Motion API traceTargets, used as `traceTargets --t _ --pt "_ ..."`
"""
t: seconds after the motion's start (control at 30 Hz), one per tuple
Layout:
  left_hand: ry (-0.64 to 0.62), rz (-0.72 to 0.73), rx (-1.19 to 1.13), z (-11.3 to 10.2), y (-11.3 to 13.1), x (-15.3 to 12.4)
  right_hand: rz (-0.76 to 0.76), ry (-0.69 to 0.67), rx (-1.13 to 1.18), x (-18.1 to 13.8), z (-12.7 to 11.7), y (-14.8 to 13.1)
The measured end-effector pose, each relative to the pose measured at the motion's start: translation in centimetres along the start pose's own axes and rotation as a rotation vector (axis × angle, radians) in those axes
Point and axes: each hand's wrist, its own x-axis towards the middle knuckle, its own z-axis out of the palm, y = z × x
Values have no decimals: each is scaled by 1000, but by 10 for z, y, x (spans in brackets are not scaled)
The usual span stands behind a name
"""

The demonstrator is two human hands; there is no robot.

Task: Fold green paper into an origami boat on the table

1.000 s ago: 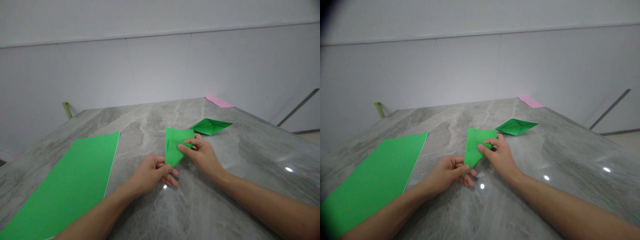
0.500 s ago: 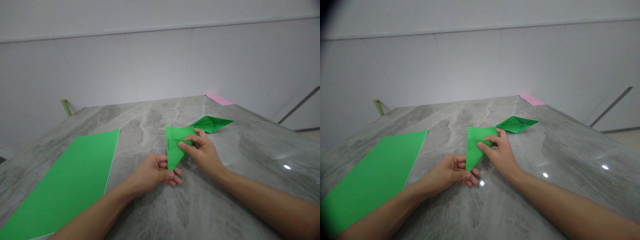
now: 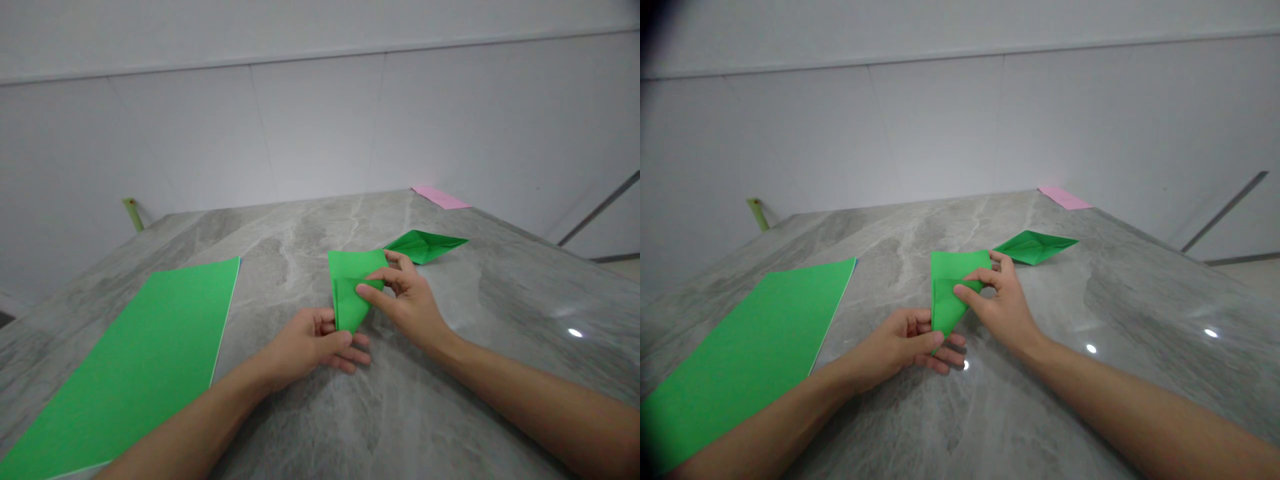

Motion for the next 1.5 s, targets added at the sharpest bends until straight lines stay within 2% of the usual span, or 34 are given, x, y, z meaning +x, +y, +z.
traceTargets --t 0.23,0.43,1.03,1.5 --pt "-70 58 -181 -1 -6 5 -78 -30 -89 -2 -1 -4" --pt "-108 88 -103 -1 -6 3 -133 -31 -182 -3 -2 -9" --pt "-116 69 -103 0 -4 2 -77 -6 -118 -2 -1 -5" --pt "-108 39 11 -2 -5 3 -77 -22 -122 -2 -1 -7"
